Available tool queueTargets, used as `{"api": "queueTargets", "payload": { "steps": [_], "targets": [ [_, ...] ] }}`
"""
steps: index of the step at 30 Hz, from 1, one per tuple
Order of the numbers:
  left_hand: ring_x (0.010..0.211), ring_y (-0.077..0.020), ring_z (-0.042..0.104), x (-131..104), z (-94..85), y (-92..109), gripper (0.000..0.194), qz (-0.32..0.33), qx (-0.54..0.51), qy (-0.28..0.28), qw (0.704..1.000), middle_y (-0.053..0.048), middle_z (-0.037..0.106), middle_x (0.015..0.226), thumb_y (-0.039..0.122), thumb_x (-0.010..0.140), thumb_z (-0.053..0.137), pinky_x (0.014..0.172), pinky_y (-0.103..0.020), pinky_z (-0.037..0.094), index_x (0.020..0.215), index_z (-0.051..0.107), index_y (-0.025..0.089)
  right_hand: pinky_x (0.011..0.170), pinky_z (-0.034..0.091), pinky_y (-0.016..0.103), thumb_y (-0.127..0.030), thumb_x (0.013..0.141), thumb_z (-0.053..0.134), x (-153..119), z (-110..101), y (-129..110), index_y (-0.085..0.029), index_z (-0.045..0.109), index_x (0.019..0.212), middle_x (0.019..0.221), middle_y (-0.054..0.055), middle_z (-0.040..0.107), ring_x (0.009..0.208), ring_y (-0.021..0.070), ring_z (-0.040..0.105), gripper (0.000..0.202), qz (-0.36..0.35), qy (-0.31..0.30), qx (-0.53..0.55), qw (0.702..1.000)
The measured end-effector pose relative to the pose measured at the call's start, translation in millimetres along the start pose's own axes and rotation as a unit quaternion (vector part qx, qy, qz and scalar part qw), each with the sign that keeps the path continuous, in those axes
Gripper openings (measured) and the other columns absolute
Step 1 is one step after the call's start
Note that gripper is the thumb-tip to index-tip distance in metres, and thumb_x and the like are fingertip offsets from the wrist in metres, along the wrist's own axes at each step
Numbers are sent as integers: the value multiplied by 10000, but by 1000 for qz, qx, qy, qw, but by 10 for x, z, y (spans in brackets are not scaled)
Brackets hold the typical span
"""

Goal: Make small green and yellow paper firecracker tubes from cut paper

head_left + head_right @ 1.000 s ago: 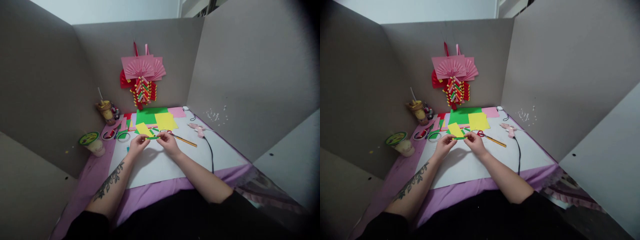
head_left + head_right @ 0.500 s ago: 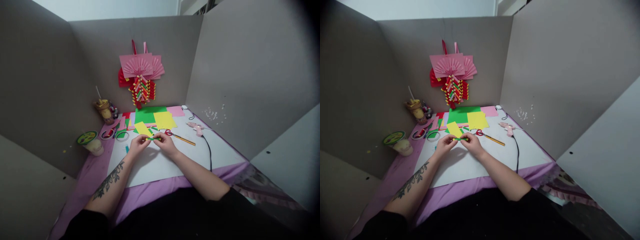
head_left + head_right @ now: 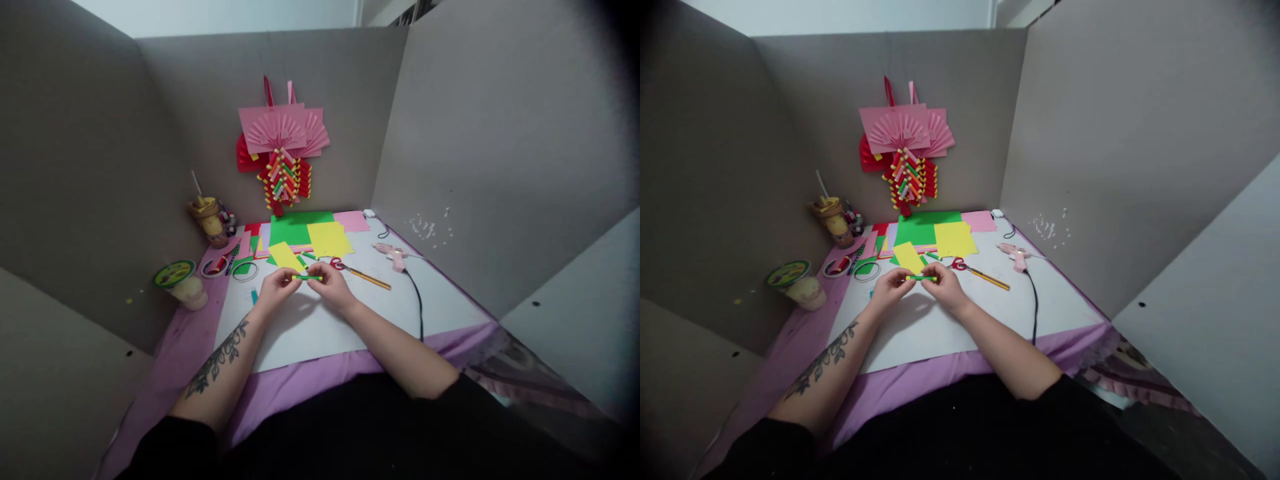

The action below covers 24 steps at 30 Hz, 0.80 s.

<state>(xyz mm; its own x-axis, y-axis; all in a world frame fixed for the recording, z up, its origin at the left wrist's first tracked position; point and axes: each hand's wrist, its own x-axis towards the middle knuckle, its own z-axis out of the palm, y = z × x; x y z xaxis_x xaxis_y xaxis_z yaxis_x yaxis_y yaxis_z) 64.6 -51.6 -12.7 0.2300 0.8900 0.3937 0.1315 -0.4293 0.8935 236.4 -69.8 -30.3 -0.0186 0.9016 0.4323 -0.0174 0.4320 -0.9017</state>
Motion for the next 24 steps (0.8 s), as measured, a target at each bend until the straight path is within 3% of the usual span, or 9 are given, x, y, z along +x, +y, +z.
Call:
{"api": "queueTargets", "payload": {
  "steps": [4,24],
  "targets": [
    [598,-107,495,-8,3,8,213,0,22,-13,1000,16,578,665,341,696,707,580,-230,403,815,671,167,747,472,300,-241,695,660,-13,5,-34,-222,525,934,858,6,586,819,163,589,275,-12,8,4,1000],
    [591,-104,494,-19,14,-12,237,-7,31,-38,999,16,574,657,359,718,692,569,-225,396,849,686,161,768,484,325,-185,733,601,-57,6,-149,-220,503,879,847,4,567,801,166,593,179,-63,-21,-49,997]
  ]
}}
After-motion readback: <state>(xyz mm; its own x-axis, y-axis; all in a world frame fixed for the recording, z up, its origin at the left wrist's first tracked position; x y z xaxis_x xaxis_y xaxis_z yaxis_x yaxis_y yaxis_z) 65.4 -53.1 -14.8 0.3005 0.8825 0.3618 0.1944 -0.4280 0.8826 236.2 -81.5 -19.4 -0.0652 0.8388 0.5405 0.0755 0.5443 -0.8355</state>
